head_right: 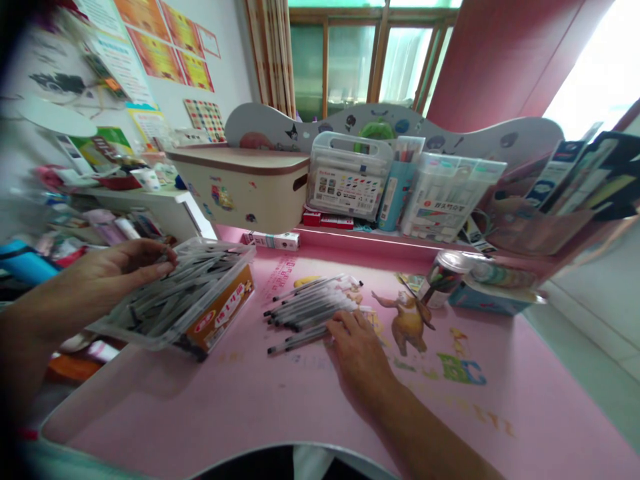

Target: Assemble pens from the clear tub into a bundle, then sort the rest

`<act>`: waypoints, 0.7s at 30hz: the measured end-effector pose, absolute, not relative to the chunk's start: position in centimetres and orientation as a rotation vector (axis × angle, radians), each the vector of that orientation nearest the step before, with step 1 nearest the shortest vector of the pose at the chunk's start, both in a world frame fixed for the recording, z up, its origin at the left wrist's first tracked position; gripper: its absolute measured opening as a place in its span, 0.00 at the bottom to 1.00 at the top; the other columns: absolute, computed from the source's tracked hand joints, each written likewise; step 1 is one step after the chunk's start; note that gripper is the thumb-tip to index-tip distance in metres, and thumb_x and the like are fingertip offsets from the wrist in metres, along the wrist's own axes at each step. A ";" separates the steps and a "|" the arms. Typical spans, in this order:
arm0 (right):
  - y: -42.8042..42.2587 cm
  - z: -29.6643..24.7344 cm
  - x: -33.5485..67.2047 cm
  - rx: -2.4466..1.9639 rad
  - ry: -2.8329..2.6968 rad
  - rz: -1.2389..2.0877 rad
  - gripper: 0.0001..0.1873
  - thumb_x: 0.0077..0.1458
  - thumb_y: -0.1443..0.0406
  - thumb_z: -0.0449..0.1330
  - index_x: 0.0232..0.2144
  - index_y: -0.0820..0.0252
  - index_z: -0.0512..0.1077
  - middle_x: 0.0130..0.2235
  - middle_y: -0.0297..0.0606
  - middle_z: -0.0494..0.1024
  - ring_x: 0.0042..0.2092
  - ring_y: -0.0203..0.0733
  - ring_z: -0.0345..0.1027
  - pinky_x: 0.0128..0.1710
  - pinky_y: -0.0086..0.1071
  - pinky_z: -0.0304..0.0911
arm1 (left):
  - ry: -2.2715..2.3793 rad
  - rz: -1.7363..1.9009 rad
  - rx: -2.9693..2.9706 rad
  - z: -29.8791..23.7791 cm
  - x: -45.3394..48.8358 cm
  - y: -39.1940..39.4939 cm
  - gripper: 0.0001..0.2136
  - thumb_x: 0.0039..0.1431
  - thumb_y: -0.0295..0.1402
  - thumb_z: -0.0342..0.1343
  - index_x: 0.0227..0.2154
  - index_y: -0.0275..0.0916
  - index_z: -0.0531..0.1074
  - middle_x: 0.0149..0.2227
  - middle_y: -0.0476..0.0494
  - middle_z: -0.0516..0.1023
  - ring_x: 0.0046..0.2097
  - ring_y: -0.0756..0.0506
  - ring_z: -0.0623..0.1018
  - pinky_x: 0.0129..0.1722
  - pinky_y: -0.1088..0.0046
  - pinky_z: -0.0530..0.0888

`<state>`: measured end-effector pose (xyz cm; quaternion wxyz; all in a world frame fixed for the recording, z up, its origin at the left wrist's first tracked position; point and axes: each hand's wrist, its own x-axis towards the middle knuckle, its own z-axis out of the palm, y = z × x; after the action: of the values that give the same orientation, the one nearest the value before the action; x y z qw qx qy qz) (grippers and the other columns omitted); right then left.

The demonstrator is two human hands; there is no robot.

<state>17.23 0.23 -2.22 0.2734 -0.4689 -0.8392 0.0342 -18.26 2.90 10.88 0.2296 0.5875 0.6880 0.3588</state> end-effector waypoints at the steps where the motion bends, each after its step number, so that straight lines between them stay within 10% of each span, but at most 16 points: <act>1: 0.2 -2.2 17.2 -1.266 -2.261 0.098 0.11 0.57 0.75 0.57 0.40 0.58 0.73 0.43 0.43 0.75 0.46 0.49 0.65 0.48 0.45 0.64 | 1.889 1.008 1.619 10.8 -18.2 2.9 0.25 0.54 0.53 0.59 0.43 0.34 0.72 0.42 0.45 0.78 0.42 0.46 0.74 0.45 0.70 0.70; 11: 0.2 -2.4 17.3 -1.268 -2.298 0.040 0.05 0.57 0.72 0.59 0.34 0.57 0.71 0.39 0.41 0.73 0.44 0.49 0.63 0.46 0.44 0.62 | 2.023 1.041 2.065 10.6 -15.6 1.2 0.14 0.59 0.37 0.56 0.48 0.40 0.70 0.49 0.45 0.75 0.49 0.43 0.74 0.55 0.64 0.67; 21: 0.2 -1.8 17.8 -1.240 -2.275 0.166 0.07 0.57 0.74 0.56 0.30 0.58 0.69 0.36 0.40 0.73 0.41 0.47 0.62 0.43 0.41 0.60 | 1.144 1.105 2.062 7.5 -5.7 -2.1 0.08 0.56 0.28 0.59 0.37 0.44 0.79 0.42 0.41 0.78 0.48 0.38 0.74 0.54 0.65 0.65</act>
<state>17.84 0.24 -1.85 0.2691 -0.4600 -0.8439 0.0617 -5.71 -2.14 7.55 0.2656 0.7633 0.4237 0.4091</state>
